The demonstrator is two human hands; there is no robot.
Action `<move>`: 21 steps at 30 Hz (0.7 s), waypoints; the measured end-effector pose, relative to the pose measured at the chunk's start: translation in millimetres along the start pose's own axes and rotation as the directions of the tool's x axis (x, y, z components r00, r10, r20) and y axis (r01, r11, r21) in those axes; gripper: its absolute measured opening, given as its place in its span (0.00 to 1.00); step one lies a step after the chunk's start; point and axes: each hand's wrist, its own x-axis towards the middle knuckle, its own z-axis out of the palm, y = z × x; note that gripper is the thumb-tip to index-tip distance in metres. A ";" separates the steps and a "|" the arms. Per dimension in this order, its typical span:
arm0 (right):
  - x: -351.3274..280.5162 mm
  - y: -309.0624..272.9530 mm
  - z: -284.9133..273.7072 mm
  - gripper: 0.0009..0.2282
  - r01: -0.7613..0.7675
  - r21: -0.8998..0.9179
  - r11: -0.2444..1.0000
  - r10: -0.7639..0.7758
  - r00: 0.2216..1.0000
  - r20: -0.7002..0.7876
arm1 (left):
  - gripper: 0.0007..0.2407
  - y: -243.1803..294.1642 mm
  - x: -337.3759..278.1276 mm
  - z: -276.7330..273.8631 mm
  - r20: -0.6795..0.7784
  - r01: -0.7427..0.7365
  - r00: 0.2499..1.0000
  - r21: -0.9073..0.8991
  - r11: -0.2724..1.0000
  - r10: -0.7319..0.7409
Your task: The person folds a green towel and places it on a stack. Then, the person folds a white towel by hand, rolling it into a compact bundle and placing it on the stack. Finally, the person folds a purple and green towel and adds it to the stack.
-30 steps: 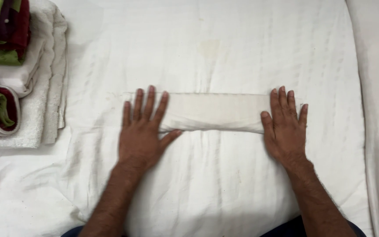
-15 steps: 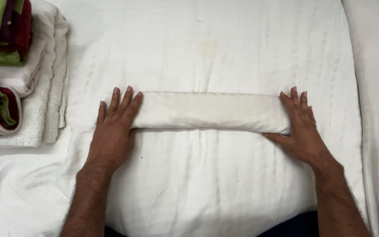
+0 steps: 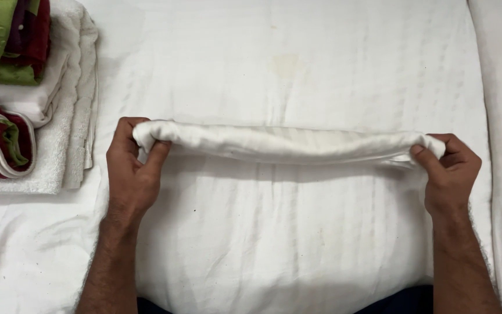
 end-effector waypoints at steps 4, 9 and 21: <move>4.1 -13.8 7.3 0.05 -0.189 0.268 0.945 0.214 0.975 -0.065 | 0.09 7.8 4.0 4.3 0.030 0.338 0.941 -0.095 0.936 -0.336; 8.6 -15.6 17.7 0.10 -0.468 0.287 0.836 0.504 0.861 -0.064 | 0.22 -0.1 0.6 12.0 0.174 0.704 0.709 -0.120 0.700 -0.684; -13.2 -56.1 53.8 0.17 0.205 -0.638 0.742 -0.256 0.967 0.012 | 0.40 -13.0 0.4 27.1 0.070 0.514 0.841 0.203 0.833 -0.536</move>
